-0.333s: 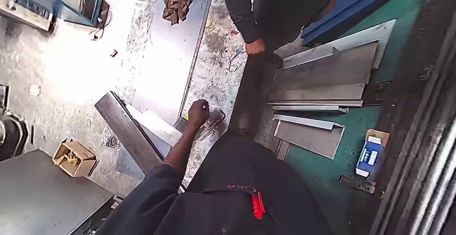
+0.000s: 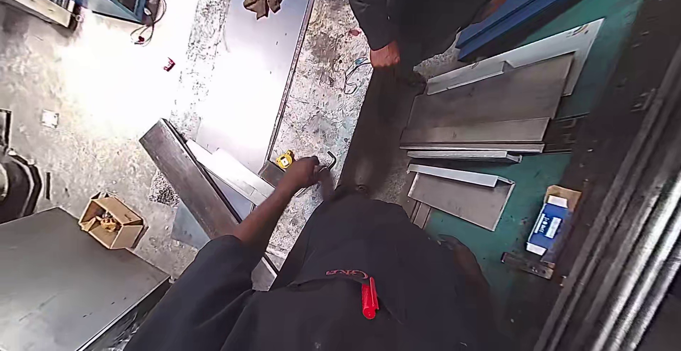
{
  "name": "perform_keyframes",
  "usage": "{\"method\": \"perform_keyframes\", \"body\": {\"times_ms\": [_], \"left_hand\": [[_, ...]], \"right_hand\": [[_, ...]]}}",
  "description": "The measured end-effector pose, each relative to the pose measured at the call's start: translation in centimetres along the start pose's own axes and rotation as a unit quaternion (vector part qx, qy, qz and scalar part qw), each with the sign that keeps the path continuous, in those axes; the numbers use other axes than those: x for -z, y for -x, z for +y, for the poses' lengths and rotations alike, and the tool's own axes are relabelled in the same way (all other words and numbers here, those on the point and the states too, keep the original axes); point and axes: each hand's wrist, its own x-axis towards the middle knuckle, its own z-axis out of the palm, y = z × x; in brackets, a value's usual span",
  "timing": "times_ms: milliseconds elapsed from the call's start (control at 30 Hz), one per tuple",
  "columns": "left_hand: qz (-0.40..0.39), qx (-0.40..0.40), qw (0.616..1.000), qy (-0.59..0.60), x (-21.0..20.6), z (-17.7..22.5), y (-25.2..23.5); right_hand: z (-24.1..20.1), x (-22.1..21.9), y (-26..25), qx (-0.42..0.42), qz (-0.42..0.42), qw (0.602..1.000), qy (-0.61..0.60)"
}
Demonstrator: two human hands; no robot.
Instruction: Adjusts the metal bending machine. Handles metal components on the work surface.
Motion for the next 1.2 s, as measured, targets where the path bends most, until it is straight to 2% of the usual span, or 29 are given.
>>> {"method": "perform_keyframes", "body": {"times_ms": [67,133,233,300,367,433,467,533,633,733,767,800,867,967,1033,1100,1200], "left_hand": [[0.006,0.036,0.998,-0.044,-2.8,2.1,-0.4],[0.019,0.057,0.997,-0.052,-4.3,3.3,-0.6],[0.003,0.043,0.996,-0.078,-3.5,4.8,-0.5],[0.024,0.038,0.995,-0.084,-1.9,7.4,0.8],[0.067,0.006,0.997,-0.043,0.2,11.8,2.1],[0.106,-0.104,0.987,0.053,1.1,17.4,1.9],[0.108,-0.177,0.972,0.108,1.0,20.4,1.4],[0.050,-0.286,0.928,0.233,0.3,26.8,1.2],[-0.072,-0.360,0.846,0.387,-1.3,36.9,3.2],[-0.204,-0.436,0.714,0.508,-2.9,45.2,3.9],[-0.242,-0.442,0.690,0.520,-3.1,47.3,3.9],[-0.267,-0.437,0.680,0.524,-3.2,49.2,3.8],[-0.284,-0.413,0.703,0.505,-2.8,52.7,2.7],[-0.218,-0.376,0.796,0.420,-1.6,58.3,-1.1],[-0.196,-0.383,0.841,0.328,-0.8,61.9,-3.9],[-0.220,-0.399,0.848,0.271,0.2,65.9,-6.6],[-0.264,-0.408,0.831,0.272,0.5,71.4,-10.7]], "right_hand": [[-2.8,0.7,0.3,0.007,0.001,0.999,-0.039],[-3.6,1.0,1.4,0.015,0.001,0.999,-0.046],[-2.2,1.0,2.3,0.022,0.000,0.999,-0.043],[-1.9,1.1,3.7,0.033,0.004,0.998,-0.055],[-2.2,1.3,5.7,0.067,0.027,0.994,-0.084],[-2.3,2.1,7.1,0.104,0.078,0.981,-0.147],[-2.8,2.7,7.6,0.120,0.110,0.969,-0.184],[-4.3,4.3,8.8,0.148,0.163,0.949,-0.226],[-5.5,6.8,10.1,0.170,0.215,0.926,-0.258],[-5.1,10.2,12.5,0.122,0.301,0.915,-0.240],[-4.6,11.1,13.3,0.095,0.332,0.911,-0.224],[-3.8,11.9,14.0,0.068,0.357,0.909,-0.203],[-2.4,13.5,15.1,0.015,0.401,0.901,-0.162],[-1.0,17.1,15.4,-0.052,0.425,0.896,-0.117],[-0.6,20.1,14.8,-0.099,0.417,0.898,-0.098],[-0.3,23.7,13.6,-0.135,0.426,0.889,-0.100],[0.2,28.7,11.1,-0.188,0.453,0.865,-0.104]]}}
